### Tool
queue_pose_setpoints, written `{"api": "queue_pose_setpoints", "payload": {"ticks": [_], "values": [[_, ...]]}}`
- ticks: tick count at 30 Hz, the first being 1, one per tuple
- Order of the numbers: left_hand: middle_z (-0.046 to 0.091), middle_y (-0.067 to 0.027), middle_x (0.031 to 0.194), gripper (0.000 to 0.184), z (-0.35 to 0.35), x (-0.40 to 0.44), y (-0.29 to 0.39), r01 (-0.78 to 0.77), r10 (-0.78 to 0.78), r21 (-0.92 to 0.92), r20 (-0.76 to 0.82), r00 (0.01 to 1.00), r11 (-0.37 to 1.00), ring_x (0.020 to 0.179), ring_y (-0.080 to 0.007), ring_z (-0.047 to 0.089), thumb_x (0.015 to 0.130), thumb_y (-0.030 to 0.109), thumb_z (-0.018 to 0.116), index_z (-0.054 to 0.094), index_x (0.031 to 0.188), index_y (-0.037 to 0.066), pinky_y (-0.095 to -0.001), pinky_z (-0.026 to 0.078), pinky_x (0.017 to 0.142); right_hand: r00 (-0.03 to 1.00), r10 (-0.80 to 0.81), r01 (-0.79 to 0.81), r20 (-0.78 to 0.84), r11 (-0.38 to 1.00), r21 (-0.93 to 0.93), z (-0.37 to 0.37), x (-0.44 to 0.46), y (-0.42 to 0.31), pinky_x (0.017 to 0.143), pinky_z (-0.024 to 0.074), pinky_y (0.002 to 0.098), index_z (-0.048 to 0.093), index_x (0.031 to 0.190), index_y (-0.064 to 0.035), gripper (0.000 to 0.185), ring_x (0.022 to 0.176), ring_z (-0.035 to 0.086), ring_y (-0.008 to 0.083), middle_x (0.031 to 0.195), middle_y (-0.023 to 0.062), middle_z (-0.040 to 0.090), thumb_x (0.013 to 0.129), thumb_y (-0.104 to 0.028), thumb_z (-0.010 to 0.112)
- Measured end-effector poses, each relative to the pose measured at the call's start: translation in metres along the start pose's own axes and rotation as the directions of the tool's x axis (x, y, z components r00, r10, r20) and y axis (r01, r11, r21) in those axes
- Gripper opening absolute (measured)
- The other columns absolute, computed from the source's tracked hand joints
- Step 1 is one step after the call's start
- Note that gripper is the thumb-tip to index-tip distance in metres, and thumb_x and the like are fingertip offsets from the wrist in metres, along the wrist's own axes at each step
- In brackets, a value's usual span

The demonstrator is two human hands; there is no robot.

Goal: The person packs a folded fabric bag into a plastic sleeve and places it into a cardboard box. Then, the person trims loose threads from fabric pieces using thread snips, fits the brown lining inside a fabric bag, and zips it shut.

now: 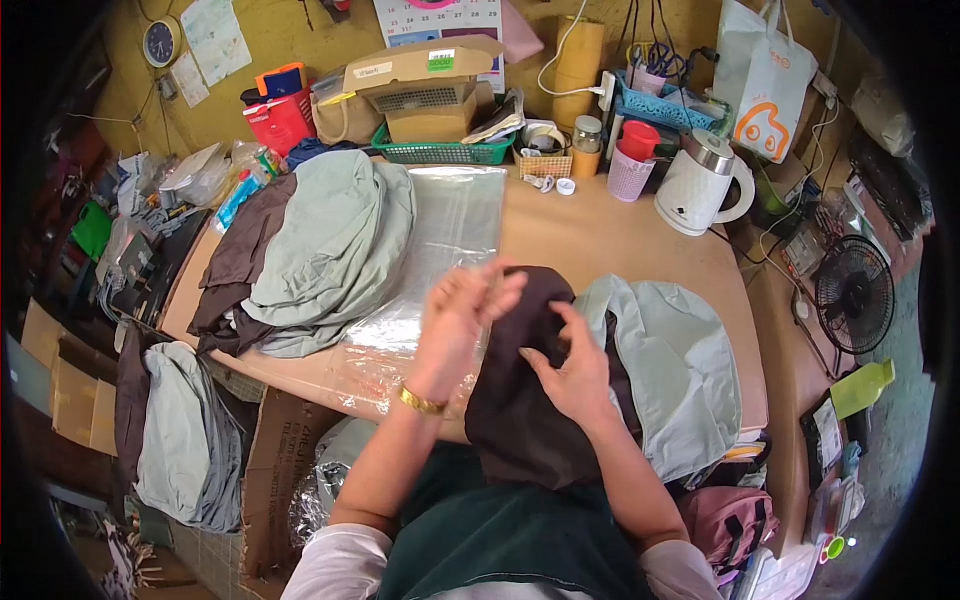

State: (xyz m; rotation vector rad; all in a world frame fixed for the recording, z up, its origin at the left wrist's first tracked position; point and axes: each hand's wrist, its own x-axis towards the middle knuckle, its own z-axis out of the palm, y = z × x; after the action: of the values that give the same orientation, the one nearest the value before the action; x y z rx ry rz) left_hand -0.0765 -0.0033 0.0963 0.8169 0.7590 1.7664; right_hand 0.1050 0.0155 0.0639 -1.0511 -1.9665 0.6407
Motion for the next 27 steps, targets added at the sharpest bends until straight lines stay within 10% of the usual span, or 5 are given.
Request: {"api": "queue_pose_setpoints", "payload": {"ticks": [5, 14, 16, 19, 27], "values": [[0.053, -0.0091, 0.137, 0.037, -0.089, 0.029, 0.041, -0.207, 0.27, 0.176, -0.513, 0.815, 0.962, 0.112, -0.0208, 0.055, 0.099, 0.038, 0.049, 0.057, 0.115, 0.006, -0.0327, 0.047, 0.09, 0.999, -0.032, 0.03, 0.003, 0.908, -0.418, 0.01, -0.003, 0.111, 0.075, 0.0526, 0.0422, 0.053, 0.126, -0.0048, 0.043, 0.089, 0.066, 0.0355, 0.107, 0.0198, 0.065, 0.088, -0.02, 0.065], [0.027, -0.0238, 0.15, 0.093, -0.042, 0.044, -0.122, 0.186, -0.021, 0.403, -0.379, 0.925, 0.896, 0.135, -0.0364, 0.035, 0.086, 0.039, 0.069, 0.013, 0.149, -0.001, -0.0416, 0.032, 0.108, 0.997, 0.07, -0.08, -0.039, 0.891, -0.446, 0.007, 0.052, 0.141, 0.077, 0.0523, 0.0453, 0.056, 0.117, -0.0054, 0.032, 0.091, 0.066, 0.0359, 0.106, 0.0175, 0.066, 0.089, -0.02, 0.062], [0.046, -0.0279, 0.137, 0.082, -0.035, 0.039, -0.136, -0.057, 0.351, 0.955, -0.051, 0.935, 0.29, 0.122, -0.0387, 0.05, 0.083, 0.038, 0.07, 0.032, 0.143, -0.003, -0.0421, 0.04, 0.102, 0.996, 0.078, -0.084, -0.032, 0.888, -0.452, 0.003, 0.064, 0.151, 0.077, 0.0521, 0.0451, 0.057, 0.116, -0.0064, 0.031, 0.091, 0.066, 0.0359, 0.105, 0.017, 0.067, 0.089, -0.021, 0.062], [0.065, -0.0194, 0.116, 0.048, -0.031, 0.022, -0.106, 0.032, -0.244, 0.955, 0.043, 0.969, 0.296, 0.099, -0.029, 0.064, 0.091, 0.026, 0.062, 0.052, 0.132, 0.004, -0.037, 0.048, 0.089, 1.0, 0.027, -0.031, -0.014, 0.862, -0.506, -0.002, 0.085, 0.173, 0.075, 0.0521, 0.044, 0.058, 0.112, -0.0081, 0.026, 0.089, 0.066, 0.036, 0.102, 0.0162, 0.067, 0.09, -0.021, 0.061], [0.068, -0.0086, 0.077, 0.035, -0.076, -0.026, -0.018, 0.353, -0.359, 0.814, -0.192, 0.913, 0.461, 0.075, -0.0174, 0.061, 0.097, 0.031, 0.052, 0.064, 0.084, 0.002, -0.0292, 0.047, 0.069, 0.967, 0.194, -0.06, 0.166, 0.805, -0.59, -0.019, 0.126, 0.182, 0.084, 0.0504, 0.045, 0.056, 0.115, -0.0047, 0.028, 0.101, 0.063, 0.0362, 0.109, 0.019, 0.066, 0.094, -0.024, 0.054]]}}
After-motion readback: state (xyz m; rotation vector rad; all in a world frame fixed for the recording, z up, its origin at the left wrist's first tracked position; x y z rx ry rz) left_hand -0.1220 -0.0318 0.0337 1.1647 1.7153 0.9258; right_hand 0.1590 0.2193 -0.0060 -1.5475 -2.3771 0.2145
